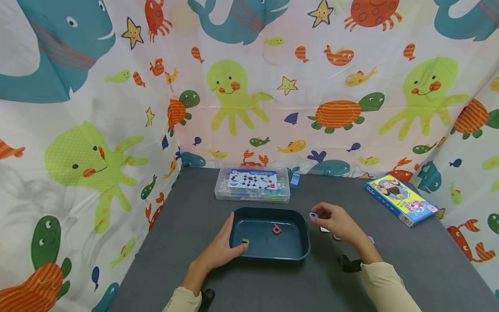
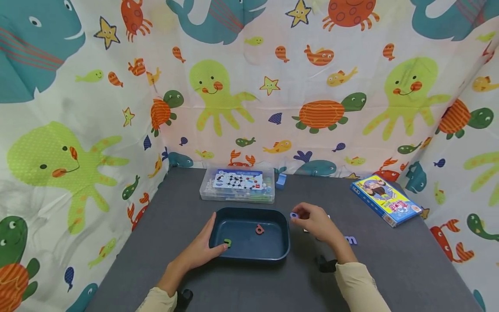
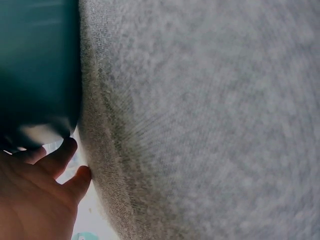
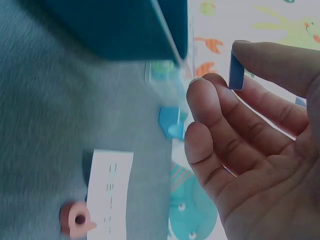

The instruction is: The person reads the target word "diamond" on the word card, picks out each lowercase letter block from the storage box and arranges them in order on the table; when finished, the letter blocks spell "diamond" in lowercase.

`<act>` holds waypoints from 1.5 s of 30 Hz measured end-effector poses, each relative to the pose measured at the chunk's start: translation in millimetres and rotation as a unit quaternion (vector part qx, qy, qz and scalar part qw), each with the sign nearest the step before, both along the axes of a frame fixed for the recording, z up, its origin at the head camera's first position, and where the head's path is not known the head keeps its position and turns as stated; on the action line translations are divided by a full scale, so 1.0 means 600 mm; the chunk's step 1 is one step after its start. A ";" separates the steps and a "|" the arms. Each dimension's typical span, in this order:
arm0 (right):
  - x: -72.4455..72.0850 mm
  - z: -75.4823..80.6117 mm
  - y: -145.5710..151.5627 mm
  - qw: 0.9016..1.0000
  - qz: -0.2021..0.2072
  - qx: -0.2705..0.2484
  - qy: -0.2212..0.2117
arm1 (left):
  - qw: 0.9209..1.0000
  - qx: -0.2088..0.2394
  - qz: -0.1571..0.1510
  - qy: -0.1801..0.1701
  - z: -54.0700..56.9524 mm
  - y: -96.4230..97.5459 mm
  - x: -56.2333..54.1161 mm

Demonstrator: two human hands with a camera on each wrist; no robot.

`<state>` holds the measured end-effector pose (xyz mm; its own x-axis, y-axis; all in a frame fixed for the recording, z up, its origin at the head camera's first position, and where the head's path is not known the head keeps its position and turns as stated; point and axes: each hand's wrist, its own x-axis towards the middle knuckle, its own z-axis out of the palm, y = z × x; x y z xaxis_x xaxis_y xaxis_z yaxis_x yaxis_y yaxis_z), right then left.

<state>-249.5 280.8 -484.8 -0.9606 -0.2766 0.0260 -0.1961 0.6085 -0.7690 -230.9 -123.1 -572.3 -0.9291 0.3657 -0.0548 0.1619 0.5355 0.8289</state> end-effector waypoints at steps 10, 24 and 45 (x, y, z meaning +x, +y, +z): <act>0.018 -0.006 0.067 0.999 -0.032 -0.003 0.000 | 1.000 -0.009 0.010 0.001 -0.001 -0.004 0.003; 0.032 -0.036 0.157 0.992 -0.106 0.065 -0.006 | 1.000 -0.017 0.017 0.000 -0.001 -0.006 0.000; 0.063 -0.075 0.259 0.971 -0.211 0.112 -0.013 | 1.000 -0.008 0.006 -0.022 0.002 0.000 -0.004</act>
